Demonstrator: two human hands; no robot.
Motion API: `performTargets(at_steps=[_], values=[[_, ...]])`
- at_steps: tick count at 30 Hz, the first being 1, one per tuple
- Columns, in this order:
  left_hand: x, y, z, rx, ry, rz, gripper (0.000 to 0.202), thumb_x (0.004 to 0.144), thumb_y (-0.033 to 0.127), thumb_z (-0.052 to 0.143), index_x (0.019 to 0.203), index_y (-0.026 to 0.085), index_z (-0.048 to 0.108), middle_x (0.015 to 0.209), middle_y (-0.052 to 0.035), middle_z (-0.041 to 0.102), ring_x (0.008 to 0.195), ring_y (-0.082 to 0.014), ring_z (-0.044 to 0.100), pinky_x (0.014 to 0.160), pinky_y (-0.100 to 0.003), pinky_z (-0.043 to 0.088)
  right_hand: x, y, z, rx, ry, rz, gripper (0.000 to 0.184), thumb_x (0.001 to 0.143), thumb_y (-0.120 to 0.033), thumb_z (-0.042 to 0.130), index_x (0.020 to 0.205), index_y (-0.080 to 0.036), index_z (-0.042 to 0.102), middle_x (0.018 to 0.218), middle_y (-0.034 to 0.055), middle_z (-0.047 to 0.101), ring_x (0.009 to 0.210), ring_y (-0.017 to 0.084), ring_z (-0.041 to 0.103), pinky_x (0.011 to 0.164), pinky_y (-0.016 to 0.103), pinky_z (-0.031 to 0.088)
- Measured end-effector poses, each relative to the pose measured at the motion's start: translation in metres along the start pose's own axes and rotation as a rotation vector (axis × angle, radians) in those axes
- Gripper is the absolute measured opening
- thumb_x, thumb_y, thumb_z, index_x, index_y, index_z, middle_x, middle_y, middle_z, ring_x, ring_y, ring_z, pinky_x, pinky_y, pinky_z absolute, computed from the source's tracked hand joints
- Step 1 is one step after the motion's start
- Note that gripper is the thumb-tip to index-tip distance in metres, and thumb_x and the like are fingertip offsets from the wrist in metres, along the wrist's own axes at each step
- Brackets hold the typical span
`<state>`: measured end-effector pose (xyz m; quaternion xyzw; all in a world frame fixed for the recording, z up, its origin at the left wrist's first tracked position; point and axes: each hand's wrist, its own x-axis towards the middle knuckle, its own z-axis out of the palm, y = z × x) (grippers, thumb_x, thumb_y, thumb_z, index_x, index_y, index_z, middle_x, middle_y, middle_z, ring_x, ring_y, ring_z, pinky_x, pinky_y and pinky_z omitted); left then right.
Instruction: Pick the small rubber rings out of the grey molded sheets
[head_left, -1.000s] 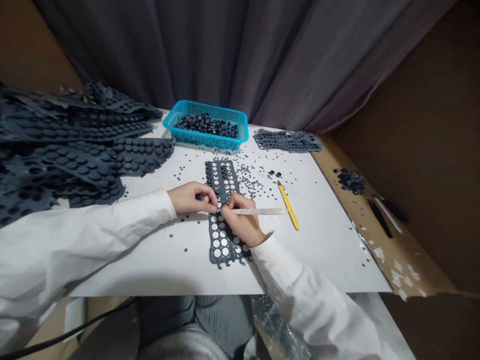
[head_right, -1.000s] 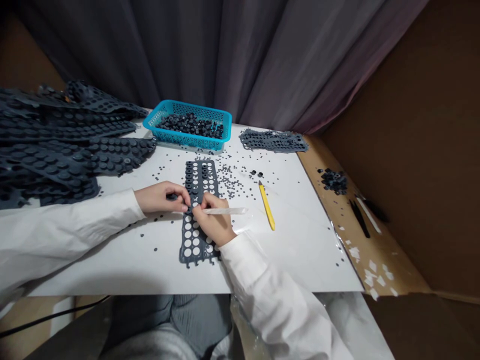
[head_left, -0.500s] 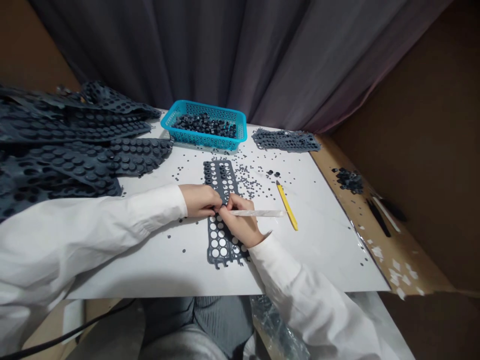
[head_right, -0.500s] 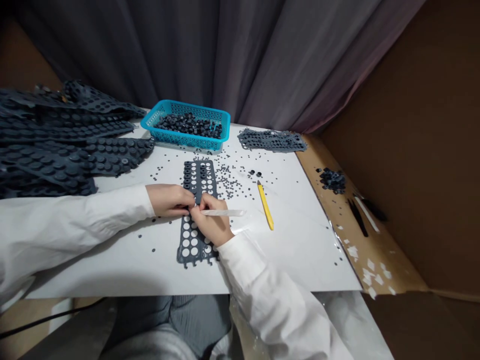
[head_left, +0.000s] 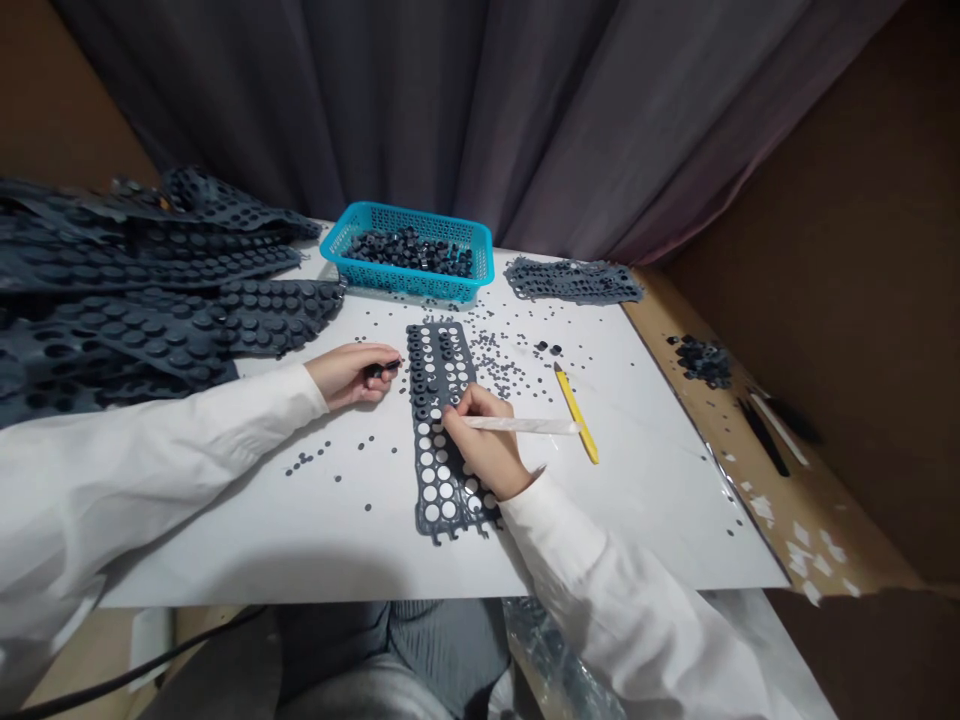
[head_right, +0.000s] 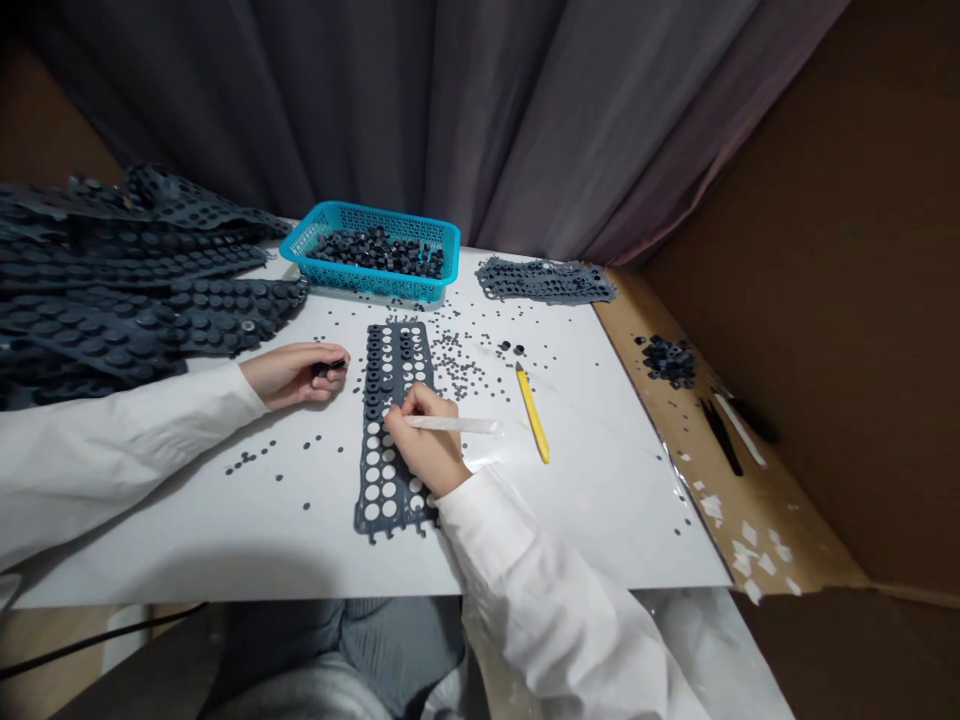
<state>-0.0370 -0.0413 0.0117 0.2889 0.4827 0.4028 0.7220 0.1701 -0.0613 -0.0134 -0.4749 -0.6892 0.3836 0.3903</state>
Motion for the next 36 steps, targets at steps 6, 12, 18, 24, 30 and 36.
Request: performTargets(at_steps=[6,12,18,24,30,36], values=[[-0.002,-0.008,0.009,-0.098,-0.078,-0.202,0.009,0.069,0.016,0.048,0.065,0.013,0.056,0.056,-0.0066,0.054,0.039,-0.0116,0.043,0.031,-0.017,0.03,0.002,0.002,0.002,-0.011,0.006,0.007,0.025,0.074,-0.027,0.057,0.056,-0.021,0.042,0.05,-0.0072,0.044,0.05,0.01,0.043,0.054,0.023,0.033],[0.005,-0.014,0.012,0.171,-0.01,-0.094,0.014,0.071,0.026,0.062,0.065,0.015,0.056,0.053,0.0,0.051,0.037,-0.0086,0.04,0.03,-0.015,0.023,0.002,0.004,0.003,-0.028,0.017,-0.003,0.027,0.076,-0.029,0.058,0.056,-0.021,0.042,0.05,-0.0071,0.045,0.05,0.01,0.044,0.054,0.023,0.034],[0.003,-0.01,0.004,1.008,-0.123,0.378,0.018,0.065,0.028,0.073,0.077,0.015,0.071,0.052,0.0041,0.05,0.048,-0.0076,0.043,0.049,-0.018,0.034,0.003,0.002,0.004,-0.033,0.013,-0.018,0.026,0.076,-0.028,0.057,0.057,-0.02,0.042,0.051,-0.0069,0.046,0.05,0.01,0.044,0.054,0.023,0.033],[0.012,-0.009,0.009,1.413,-0.362,0.744,0.019,0.068,0.02,0.067,0.086,0.015,0.072,0.063,0.0007,0.057,0.056,-0.0107,0.05,0.057,-0.02,0.037,0.003,0.004,0.004,-0.036,0.009,-0.042,0.024,0.073,-0.024,0.056,0.056,-0.02,0.04,0.05,-0.0072,0.043,0.049,0.009,0.041,0.052,0.022,0.032],[0.027,-0.002,0.012,1.502,-0.556,0.76,0.011,0.072,0.014,0.062,0.078,0.017,0.07,0.065,-0.0014,0.061,0.058,-0.0119,0.052,0.058,-0.02,0.037,0.001,0.005,0.005,-0.048,0.011,-0.052,0.024,0.072,-0.023,0.056,0.055,-0.02,0.04,0.049,-0.007,0.043,0.049,0.009,0.042,0.052,0.022,0.032],[0.025,-0.009,-0.004,1.289,-0.434,0.716,0.014,0.078,0.026,0.063,0.076,0.014,0.071,0.06,0.0001,0.058,0.054,-0.0098,0.052,0.056,-0.018,0.038,0.001,0.006,0.007,-0.082,0.01,-0.052,0.027,0.073,-0.023,0.057,0.055,-0.02,0.037,0.049,-0.0073,0.041,0.048,0.009,0.042,0.052,0.022,0.031]])
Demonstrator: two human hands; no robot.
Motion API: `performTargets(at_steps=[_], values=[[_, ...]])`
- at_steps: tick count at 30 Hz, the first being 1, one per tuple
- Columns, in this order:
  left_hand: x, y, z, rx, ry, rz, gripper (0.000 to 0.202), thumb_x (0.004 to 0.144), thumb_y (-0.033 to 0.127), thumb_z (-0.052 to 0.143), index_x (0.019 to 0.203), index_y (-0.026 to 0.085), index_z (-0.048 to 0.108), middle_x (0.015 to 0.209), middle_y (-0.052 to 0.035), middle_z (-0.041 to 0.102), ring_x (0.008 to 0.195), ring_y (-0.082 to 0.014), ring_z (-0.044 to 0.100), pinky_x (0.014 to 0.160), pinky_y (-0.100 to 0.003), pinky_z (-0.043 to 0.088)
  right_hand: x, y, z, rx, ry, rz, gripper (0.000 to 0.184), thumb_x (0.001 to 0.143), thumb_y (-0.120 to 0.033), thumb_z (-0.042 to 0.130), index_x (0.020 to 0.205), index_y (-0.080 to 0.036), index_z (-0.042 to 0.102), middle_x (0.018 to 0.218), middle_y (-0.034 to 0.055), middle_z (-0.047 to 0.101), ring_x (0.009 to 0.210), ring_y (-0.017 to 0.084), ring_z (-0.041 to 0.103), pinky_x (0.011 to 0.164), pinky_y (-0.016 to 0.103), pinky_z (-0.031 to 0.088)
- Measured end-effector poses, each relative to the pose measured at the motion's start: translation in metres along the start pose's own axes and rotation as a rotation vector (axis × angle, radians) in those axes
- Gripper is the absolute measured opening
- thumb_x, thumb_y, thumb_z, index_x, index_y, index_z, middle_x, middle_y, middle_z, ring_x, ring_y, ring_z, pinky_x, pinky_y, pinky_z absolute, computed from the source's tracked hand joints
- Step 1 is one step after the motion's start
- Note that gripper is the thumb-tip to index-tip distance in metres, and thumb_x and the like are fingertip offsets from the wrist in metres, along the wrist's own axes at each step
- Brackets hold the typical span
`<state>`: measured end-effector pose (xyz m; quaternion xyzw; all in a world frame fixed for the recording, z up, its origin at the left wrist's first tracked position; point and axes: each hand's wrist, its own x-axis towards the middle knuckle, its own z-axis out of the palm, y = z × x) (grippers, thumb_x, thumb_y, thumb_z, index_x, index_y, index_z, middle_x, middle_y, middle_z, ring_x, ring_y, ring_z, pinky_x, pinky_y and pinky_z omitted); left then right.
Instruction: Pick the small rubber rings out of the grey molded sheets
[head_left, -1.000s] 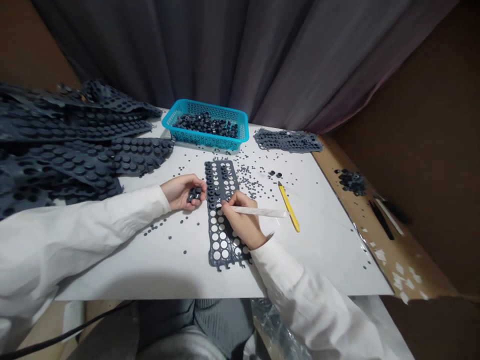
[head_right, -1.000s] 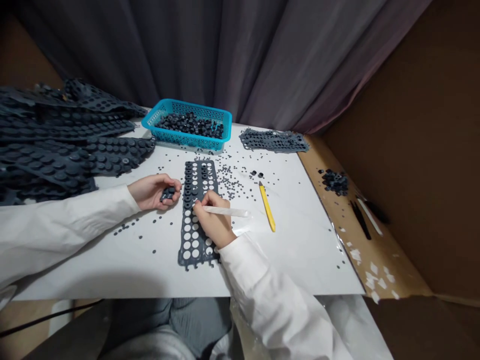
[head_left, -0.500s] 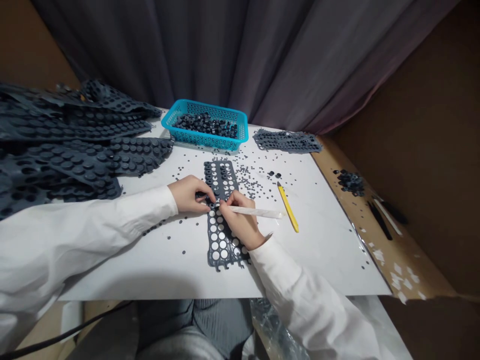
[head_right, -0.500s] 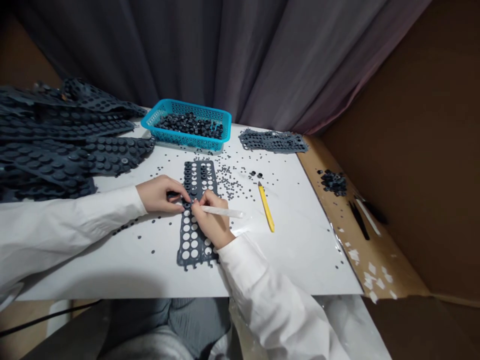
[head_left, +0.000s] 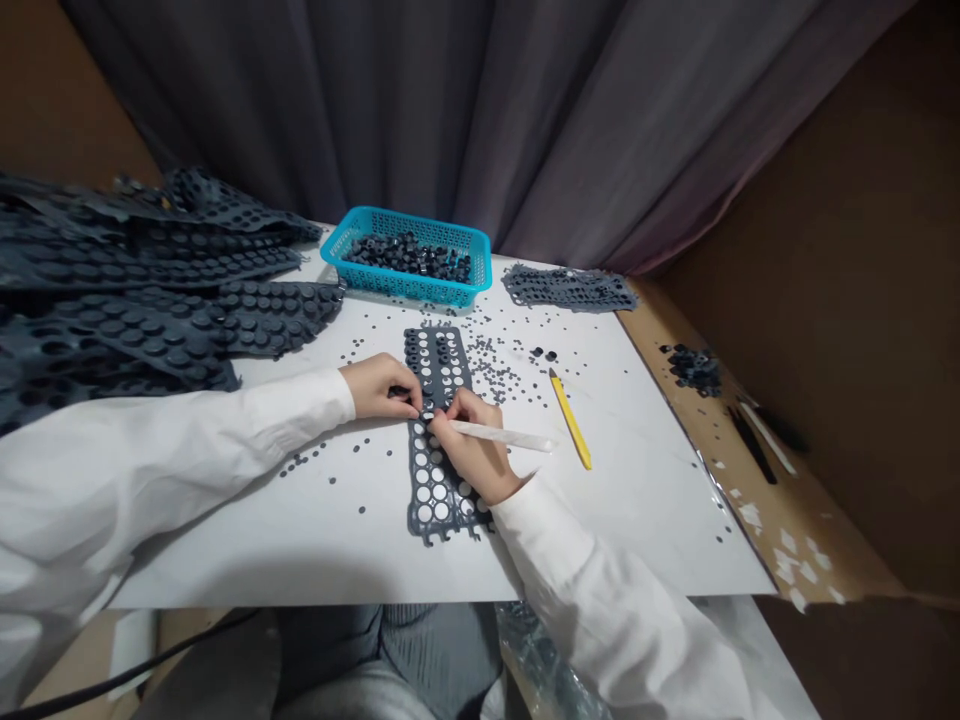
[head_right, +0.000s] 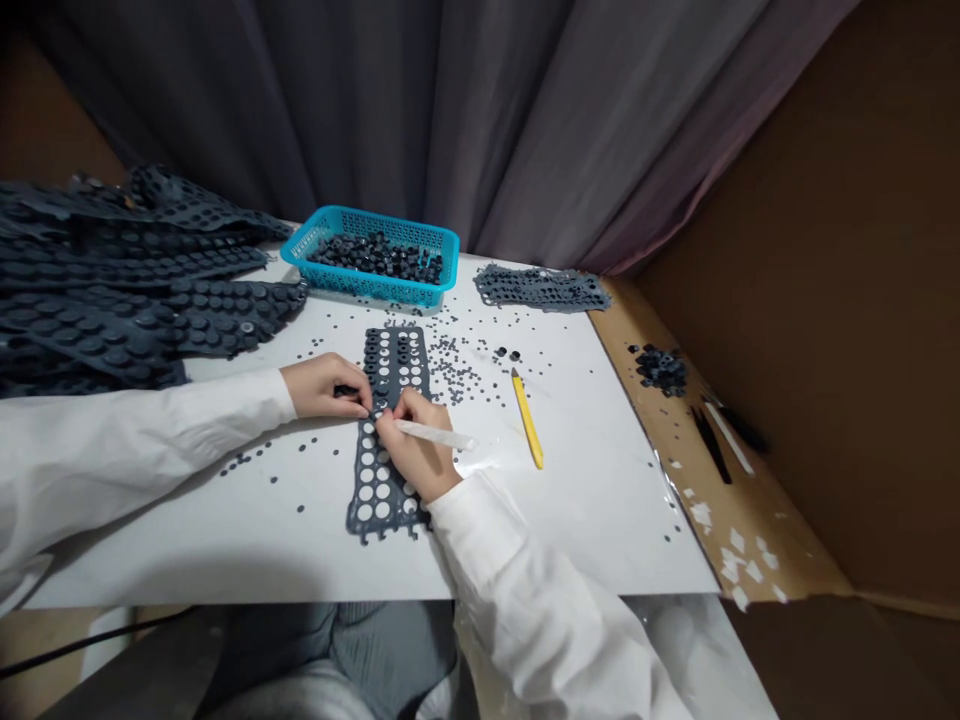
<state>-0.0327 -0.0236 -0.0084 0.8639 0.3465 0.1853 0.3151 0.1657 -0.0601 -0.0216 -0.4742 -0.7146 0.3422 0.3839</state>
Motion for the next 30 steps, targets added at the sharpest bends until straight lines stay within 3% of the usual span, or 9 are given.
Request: performTargets(at_steps=[4,12,19,24,30], values=[[-0.007,-0.002,0.006,-0.004,0.067,-0.049,0.018,0.079,0.03,0.062,0.077,0.014,0.071,0.06,0.0008,0.056,0.055,-0.0097,0.052,0.056,-0.018,0.038,0.0,0.0,0.001,-0.013,-0.002,0.004,0.027,0.074,-0.024,0.056,0.055,-0.021,0.037,0.049,-0.0074,0.041,0.048,0.01,0.042,0.052,0.023,0.031],[0.003,0.012,0.003,0.234,-0.062,0.114,0.014,0.076,0.019,0.06,0.087,0.019,0.069,0.071,-0.0016,0.061,0.061,-0.0124,0.053,0.059,-0.021,0.037,0.0,-0.001,-0.002,0.019,-0.009,0.003,0.023,0.071,-0.024,0.055,0.055,-0.021,0.039,0.05,-0.007,0.042,0.049,0.01,0.042,0.052,0.023,0.032],[0.009,0.017,0.005,0.425,-0.141,0.165,0.008,0.071,0.016,0.059,0.069,0.023,0.063,0.068,-0.0017,0.059,0.061,-0.0156,0.051,0.052,-0.027,0.03,-0.001,-0.002,-0.002,0.003,-0.006,-0.015,0.025,0.074,-0.024,0.056,0.055,-0.021,0.039,0.049,-0.0074,0.041,0.048,0.01,0.041,0.051,0.022,0.032],[-0.001,0.009,0.014,0.205,0.011,0.172,0.015,0.079,0.022,0.054,0.068,0.023,0.063,0.069,-0.004,0.06,0.063,-0.0161,0.051,0.056,-0.026,0.033,-0.001,-0.002,-0.001,-0.009,0.002,-0.023,0.027,0.074,-0.024,0.056,0.055,-0.021,0.037,0.048,-0.0078,0.04,0.048,0.009,0.04,0.051,0.022,0.032],[-0.011,0.001,0.013,-0.118,0.176,-0.011,0.019,0.081,0.034,0.059,0.077,0.02,0.071,0.067,-0.0052,0.061,0.061,-0.0146,0.053,0.061,-0.023,0.038,-0.001,-0.001,0.0,-0.016,-0.001,-0.01,0.027,0.073,-0.023,0.056,0.055,-0.021,0.037,0.048,-0.0078,0.041,0.047,0.009,0.04,0.051,0.022,0.031]])
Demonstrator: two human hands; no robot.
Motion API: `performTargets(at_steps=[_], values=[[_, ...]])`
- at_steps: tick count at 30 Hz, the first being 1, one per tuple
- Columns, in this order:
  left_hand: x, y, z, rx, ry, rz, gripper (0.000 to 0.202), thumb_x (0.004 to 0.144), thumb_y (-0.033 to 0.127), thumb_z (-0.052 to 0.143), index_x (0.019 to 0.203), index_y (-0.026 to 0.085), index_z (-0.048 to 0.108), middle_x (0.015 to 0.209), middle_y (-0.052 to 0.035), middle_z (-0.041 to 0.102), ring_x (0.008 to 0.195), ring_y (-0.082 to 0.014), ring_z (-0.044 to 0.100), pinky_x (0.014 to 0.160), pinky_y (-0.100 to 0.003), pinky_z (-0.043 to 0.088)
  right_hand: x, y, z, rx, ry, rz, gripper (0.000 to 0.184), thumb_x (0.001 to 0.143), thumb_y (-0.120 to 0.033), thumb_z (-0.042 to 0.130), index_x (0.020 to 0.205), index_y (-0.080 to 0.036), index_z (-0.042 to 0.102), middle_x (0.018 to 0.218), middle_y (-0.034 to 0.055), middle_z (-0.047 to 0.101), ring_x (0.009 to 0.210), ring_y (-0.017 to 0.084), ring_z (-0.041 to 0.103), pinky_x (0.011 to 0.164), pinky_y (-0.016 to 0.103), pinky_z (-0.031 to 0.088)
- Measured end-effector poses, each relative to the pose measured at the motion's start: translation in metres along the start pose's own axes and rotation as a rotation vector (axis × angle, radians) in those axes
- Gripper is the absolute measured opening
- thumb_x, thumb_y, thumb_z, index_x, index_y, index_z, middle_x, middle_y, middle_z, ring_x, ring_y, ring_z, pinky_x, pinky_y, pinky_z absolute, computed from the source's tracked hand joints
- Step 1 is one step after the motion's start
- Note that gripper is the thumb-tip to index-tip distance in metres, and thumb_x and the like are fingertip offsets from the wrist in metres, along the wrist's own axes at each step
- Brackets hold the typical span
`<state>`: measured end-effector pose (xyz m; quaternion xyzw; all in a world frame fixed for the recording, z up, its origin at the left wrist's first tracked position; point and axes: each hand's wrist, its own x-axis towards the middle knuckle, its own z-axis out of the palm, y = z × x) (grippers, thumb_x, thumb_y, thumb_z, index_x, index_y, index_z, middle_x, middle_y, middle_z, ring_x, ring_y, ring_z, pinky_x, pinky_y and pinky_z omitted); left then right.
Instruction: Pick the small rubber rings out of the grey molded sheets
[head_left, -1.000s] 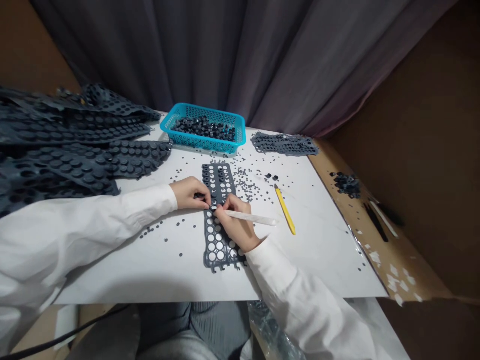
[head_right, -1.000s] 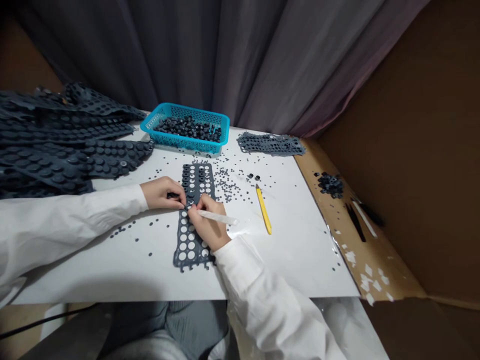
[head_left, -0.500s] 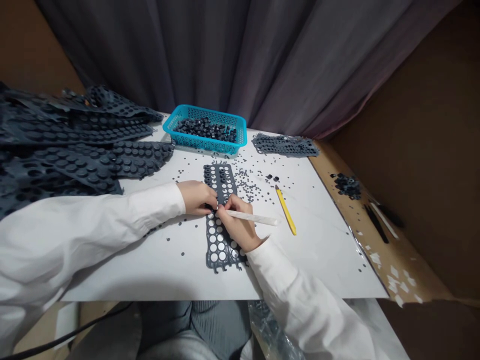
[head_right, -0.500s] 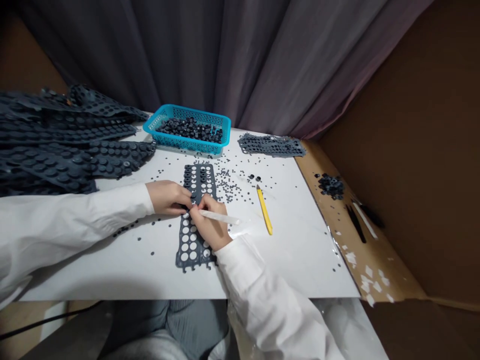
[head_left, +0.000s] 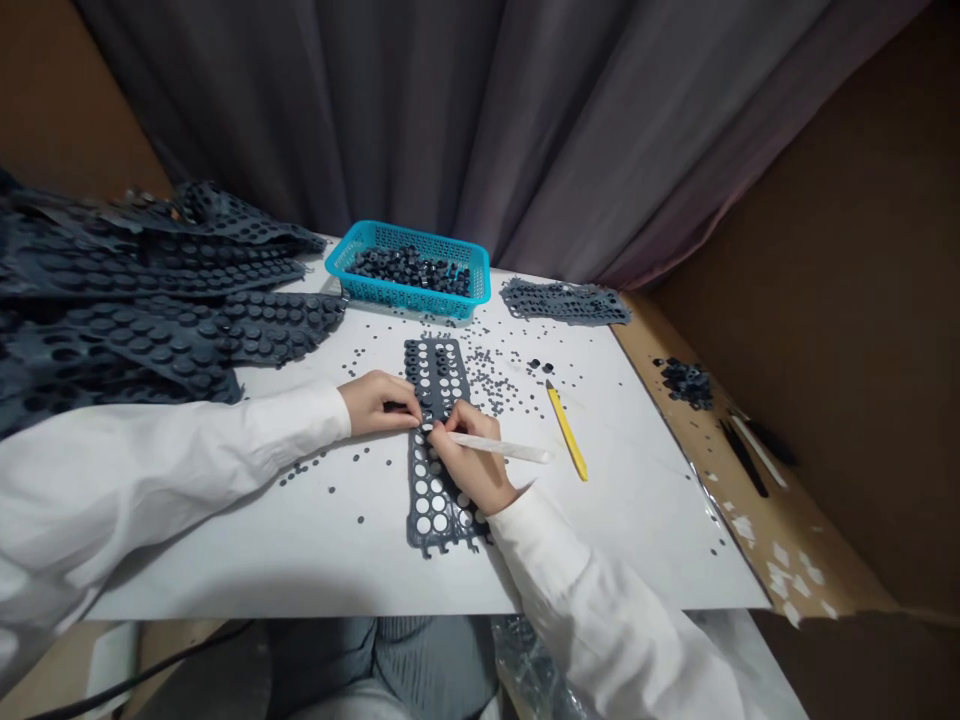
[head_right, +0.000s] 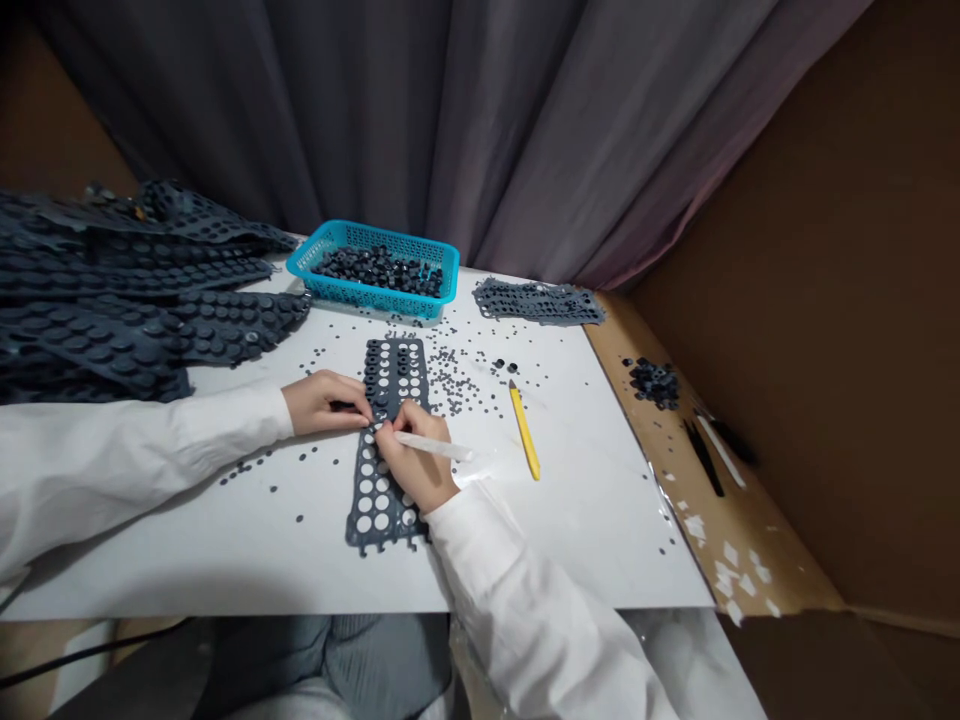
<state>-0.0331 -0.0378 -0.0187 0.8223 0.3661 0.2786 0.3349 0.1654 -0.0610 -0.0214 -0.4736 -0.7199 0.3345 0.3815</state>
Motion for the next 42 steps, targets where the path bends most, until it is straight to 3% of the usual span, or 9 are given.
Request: performTargets(at_steps=[4,14,17,20,23,29,35,42], values=[[0.0,-0.002,-0.006,-0.039,0.054,-0.047,0.017,0.078,0.032,0.063,0.075,0.018,0.072,0.071,-0.0052,0.066,0.066,-0.0148,0.058,0.065,-0.023,0.04,0.0,0.0,0.0,-0.001,0.006,0.007,0.026,0.073,-0.023,0.056,0.054,-0.021,0.038,0.048,-0.0077,0.041,0.047,0.009,0.04,0.051,0.022,0.031],[-0.002,-0.001,-0.018,-0.133,0.232,-0.382,0.018,0.071,0.034,0.067,0.071,0.016,0.068,0.071,-0.0001,0.067,0.069,-0.0144,0.058,0.069,-0.022,0.042,0.0,-0.003,-0.001,0.014,0.006,0.028,0.028,0.072,-0.023,0.056,0.053,-0.021,0.036,0.047,-0.0078,0.04,0.046,0.01,0.04,0.052,0.023,0.032],[-0.001,0.002,-0.018,-0.415,0.258,-0.493,0.018,0.063,0.031,0.075,0.067,0.015,0.067,0.06,0.0008,0.061,0.057,-0.011,0.051,0.055,-0.02,0.039,-0.001,-0.003,-0.001,0.03,-0.004,0.042,0.027,0.073,-0.024,0.056,0.053,-0.021,0.038,0.047,-0.0074,0.042,0.047,0.01,0.042,0.052,0.023,0.033],[-0.003,0.01,-0.011,-0.784,0.294,-0.611,0.025,0.06,0.031,0.079,0.067,0.013,0.063,0.047,0.0045,0.046,0.042,-0.0058,0.036,0.042,-0.018,0.027,-0.002,-0.002,-0.002,0.082,-0.001,0.05,0.026,0.074,-0.027,0.058,0.055,-0.021,0.041,0.049,-0.007,0.044,0.049,0.01,0.044,0.052,0.023,0.034],[-0.008,0.023,-0.002,-0.931,0.312,-0.626,0.03,0.063,0.034,0.077,0.068,0.012,0.057,0.053,0.0024,0.049,0.041,-0.0036,0.035,0.042,-0.016,0.025,0.001,-0.006,-0.008,0.176,0.053,0.075,0.026,0.076,-0.03,0.059,0.058,-0.021,0.042,0.051,-0.0067,0.044,0.049,0.01,0.042,0.05,0.022,0.033],[-0.014,0.045,0.001,-1.34,0.294,-0.64,0.015,0.073,0.018,0.07,0.072,0.01,0.057,0.059,-0.002,0.055,0.042,-0.0026,0.037,0.041,-0.014,0.028,0.023,-0.025,-0.02,0.291,0.106,0.082,0.027,0.076,-0.032,0.06,0.06,-0.021,0.043,0.05,-0.0058,0.047,0.049,0.01,0.043,0.05,0.023,0.036],[-0.015,0.056,-0.002,-1.433,0.277,-0.593,0.012,0.078,0.019,0.064,0.074,0.008,0.062,0.059,-0.0018,0.054,0.04,-0.0027,0.037,0.039,-0.014,0.029,0.04,-0.015,-0.012,0.337,0.118,0.069,0.026,0.075,-0.033,0.061,0.06,-0.021,0.043,0.051,-0.0051,0.051,0.049,0.011,0.046,0.051,0.023,0.037],[-0.016,0.05,0.001,-1.565,0.333,-0.673,0.014,0.07,0.02,0.055,0.075,0.009,0.062,0.06,-0.0032,0.054,0.04,-0.0061,0.039,0.038,-0.016,0.03,0.03,-0.004,-0.006,0.258,0.019,0.104,0.025,0.074,-0.029,0.059,0.057,-0.021,0.042,0.048,-0.0063,0.048,0.047,0.01,0.042,0.049,0.022,0.033]])
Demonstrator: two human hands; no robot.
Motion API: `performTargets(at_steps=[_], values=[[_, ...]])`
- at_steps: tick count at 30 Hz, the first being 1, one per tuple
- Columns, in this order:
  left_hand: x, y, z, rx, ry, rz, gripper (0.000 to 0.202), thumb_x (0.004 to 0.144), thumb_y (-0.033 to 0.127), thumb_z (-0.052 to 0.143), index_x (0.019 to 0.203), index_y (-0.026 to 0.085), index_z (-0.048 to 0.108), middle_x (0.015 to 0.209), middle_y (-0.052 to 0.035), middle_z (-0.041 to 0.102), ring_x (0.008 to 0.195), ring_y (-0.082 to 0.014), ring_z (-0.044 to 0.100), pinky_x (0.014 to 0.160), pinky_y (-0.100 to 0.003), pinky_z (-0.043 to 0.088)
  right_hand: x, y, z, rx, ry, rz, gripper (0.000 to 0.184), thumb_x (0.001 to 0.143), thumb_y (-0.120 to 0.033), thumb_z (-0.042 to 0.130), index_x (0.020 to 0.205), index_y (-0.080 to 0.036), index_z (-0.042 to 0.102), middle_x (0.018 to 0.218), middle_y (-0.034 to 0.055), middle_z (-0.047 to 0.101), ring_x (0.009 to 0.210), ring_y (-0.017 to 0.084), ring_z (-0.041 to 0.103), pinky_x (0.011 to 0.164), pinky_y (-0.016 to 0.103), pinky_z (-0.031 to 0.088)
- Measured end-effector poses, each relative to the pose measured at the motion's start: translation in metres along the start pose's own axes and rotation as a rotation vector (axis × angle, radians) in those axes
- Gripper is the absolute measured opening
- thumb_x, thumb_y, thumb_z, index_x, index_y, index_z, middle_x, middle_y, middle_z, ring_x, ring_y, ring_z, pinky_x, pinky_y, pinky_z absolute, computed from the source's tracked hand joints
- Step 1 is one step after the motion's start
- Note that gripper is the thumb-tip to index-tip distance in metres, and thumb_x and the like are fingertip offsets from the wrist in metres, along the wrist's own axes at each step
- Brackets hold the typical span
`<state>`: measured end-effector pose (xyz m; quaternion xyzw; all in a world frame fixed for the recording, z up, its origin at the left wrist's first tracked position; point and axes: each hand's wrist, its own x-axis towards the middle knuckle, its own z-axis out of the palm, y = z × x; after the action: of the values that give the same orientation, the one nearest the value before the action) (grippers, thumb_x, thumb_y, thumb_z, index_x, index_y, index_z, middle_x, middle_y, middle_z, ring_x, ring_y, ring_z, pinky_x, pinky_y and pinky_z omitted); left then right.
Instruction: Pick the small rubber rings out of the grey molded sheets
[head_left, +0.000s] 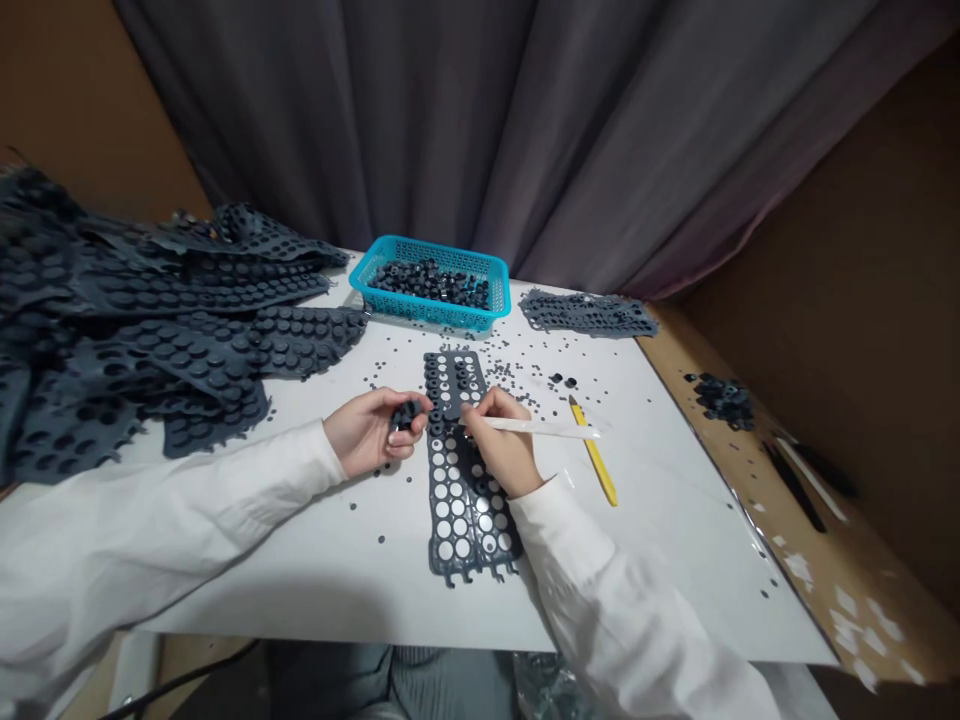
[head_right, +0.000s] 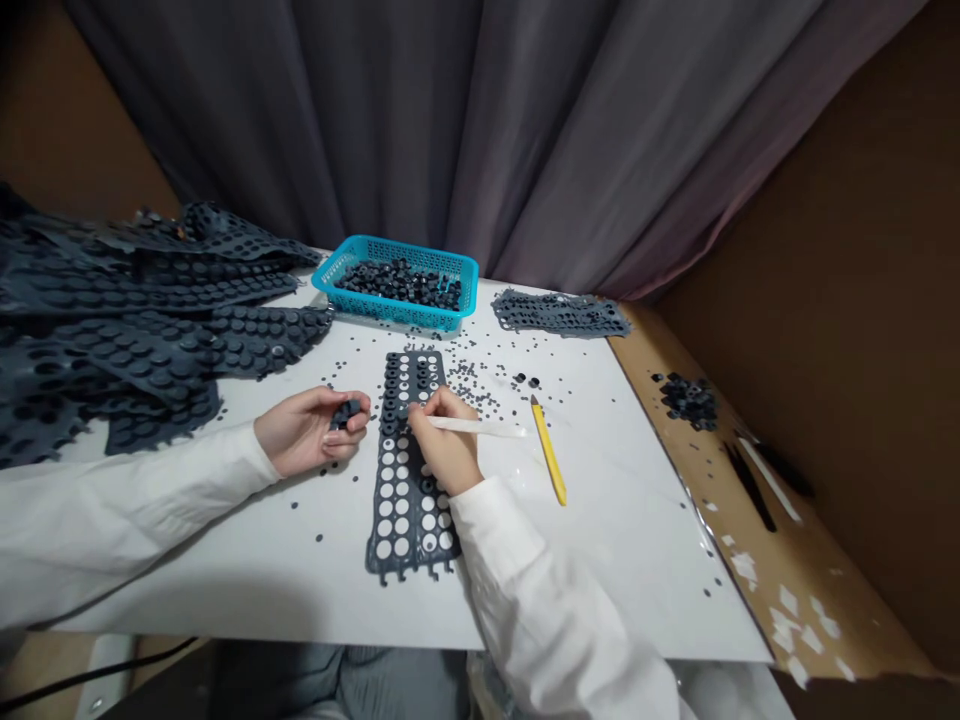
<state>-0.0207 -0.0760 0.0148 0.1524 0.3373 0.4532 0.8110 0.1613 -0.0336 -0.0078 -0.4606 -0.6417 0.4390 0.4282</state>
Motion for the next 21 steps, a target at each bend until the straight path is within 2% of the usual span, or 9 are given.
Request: performTargets(at_steps=[4,9,12,14,16,18,19,21], values=[[0.007,0.004,-0.005,-0.001,0.086,0.001,0.016,0.071,0.026,0.052,0.074,0.012,0.058,0.061,-0.0033,0.053,0.041,-0.0079,0.04,0.035,-0.016,0.029,-0.003,-0.002,0.003,-0.142,-0.016,-0.053,0.025,0.07,-0.022,0.057,0.052,-0.021,0.039,0.046,-0.0077,0.041,0.047,0.009,0.039,0.051,0.022,0.033],[0.021,0.006,-0.01,0.291,0.205,0.12,0.018,0.078,0.026,0.058,0.066,0.015,0.05,0.059,-0.0003,0.052,0.041,-0.0065,0.041,0.035,-0.014,0.027,-0.002,0.005,0.007,-0.17,-0.03,-0.095,0.024,0.068,-0.018,0.055,0.052,-0.021,0.038,0.046,-0.008,0.04,0.047,0.009,0.039,0.05,0.022,0.032],[0.029,0.006,-0.016,0.442,0.185,0.151,0.012,0.076,0.023,0.063,0.077,0.012,0.058,0.06,-0.0009,0.056,0.037,-0.0044,0.035,0.033,-0.014,0.02,-0.002,0.008,0.008,-0.159,-0.039,-0.099,0.024,0.068,-0.019,0.054,0.052,-0.021,0.037,0.047,-0.0079,0.04,0.047,0.009,0.039,0.05,0.022,0.031],[0.032,0.008,-0.021,0.678,0.132,0.21,0.017,0.076,0.025,0.062,0.087,0.012,0.062,0.061,-0.0002,0.058,0.036,-0.0038,0.032,0.034,-0.015,0.019,-0.002,0.008,0.008,-0.161,-0.043,-0.1,0.024,0.068,-0.019,0.055,0.051,-0.021,0.037,0.046,-0.0078,0.041,0.047,0.009,0.039,0.049,0.022,0.031],[0.033,0.012,-0.023,1.04,0.037,0.323,0.02,0.079,0.029,0.06,0.09,0.013,0.066,0.066,-0.001,0.061,0.044,-0.0063,0.042,0.041,-0.017,0.029,-0.001,0.009,0.008,-0.174,-0.045,-0.106,0.024,0.067,-0.019,0.055,0.051,-0.02,0.037,0.046,-0.0079,0.04,0.047,0.009,0.039,0.049,0.021,0.03],[0.033,0.017,-0.021,1.406,-0.072,0.441,0.021,0.081,0.03,0.058,0.088,0.015,0.069,0.072,-0.0023,0.065,0.059,-0.0107,0.054,0.054,-0.019,0.039,-0.001,0.009,0.008,-0.187,-0.047,-0.116,0.024,0.067,-0.019,0.056,0.051,-0.02,0.038,0.046,-0.0079,0.04,0.047,0.009,0.038,0.049,0.022,0.029],[0.033,0.019,-0.019,1.563,-0.121,0.489,0.021,0.081,0.03,0.058,0.088,0.015,0.07,0.073,-0.0024,0.066,0.064,-0.0121,0.056,0.06,-0.02,0.04,-0.001,0.009,0.009,-0.19,-0.047,-0.117,0.024,0.067,-0.019,0.056,0.051,-0.02,0.038,0.045,-0.0079,0.039,0.047,0.009,0.038,0.049,0.022,0.029],[0.034,0.023,-0.014,1.789,-0.203,0.557,0.021,0.078,0.03,0.062,0.091,0.015,0.071,0.07,-0.0018,0.064,0.063,-0.0126,0.055,0.061,-0.021,0.04,-0.001,0.01,0.009,-0.188,-0.048,-0.115,0.024,0.066,-0.019,0.056,0.051,-0.02,0.038,0.045,-0.0078,0.039,0.047,0.009,0.038,0.048,0.022,0.029]])
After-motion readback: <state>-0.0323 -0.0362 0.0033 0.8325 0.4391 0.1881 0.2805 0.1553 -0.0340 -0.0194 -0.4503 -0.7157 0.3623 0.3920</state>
